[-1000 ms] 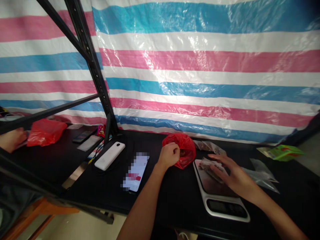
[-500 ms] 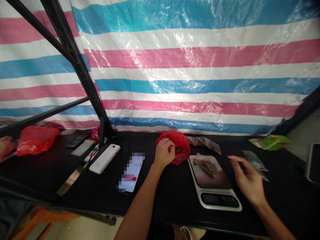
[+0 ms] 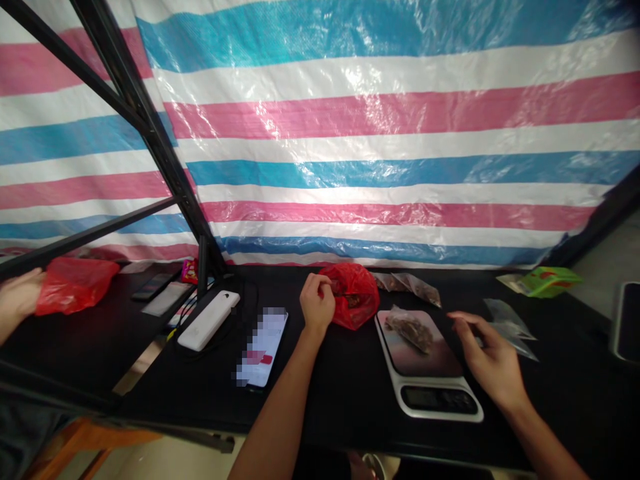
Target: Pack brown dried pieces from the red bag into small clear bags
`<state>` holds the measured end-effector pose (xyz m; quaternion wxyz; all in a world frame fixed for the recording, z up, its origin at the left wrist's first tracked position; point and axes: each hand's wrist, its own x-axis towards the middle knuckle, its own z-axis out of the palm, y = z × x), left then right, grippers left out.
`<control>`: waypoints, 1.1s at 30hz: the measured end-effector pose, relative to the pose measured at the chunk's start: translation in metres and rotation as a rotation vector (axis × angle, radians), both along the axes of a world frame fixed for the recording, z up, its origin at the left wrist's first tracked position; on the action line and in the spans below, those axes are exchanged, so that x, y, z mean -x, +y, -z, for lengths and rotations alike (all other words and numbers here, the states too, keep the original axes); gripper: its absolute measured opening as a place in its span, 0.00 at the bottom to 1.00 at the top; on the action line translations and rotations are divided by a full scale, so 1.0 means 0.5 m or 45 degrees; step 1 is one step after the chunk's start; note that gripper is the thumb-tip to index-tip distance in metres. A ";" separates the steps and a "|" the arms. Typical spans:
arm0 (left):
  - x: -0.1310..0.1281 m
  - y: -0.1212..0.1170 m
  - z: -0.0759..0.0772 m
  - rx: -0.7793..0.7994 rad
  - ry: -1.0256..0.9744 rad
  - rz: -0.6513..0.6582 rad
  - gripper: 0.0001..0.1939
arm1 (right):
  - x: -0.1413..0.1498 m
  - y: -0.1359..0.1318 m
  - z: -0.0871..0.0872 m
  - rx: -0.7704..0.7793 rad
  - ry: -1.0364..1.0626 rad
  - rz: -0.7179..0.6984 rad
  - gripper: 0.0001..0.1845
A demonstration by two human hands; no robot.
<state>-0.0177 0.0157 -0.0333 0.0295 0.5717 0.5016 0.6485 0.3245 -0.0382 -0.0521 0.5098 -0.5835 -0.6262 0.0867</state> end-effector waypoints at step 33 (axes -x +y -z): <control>0.018 0.018 0.011 0.105 -0.125 -0.087 0.14 | 0.275 0.137 -0.119 0.195 -0.739 -0.619 0.22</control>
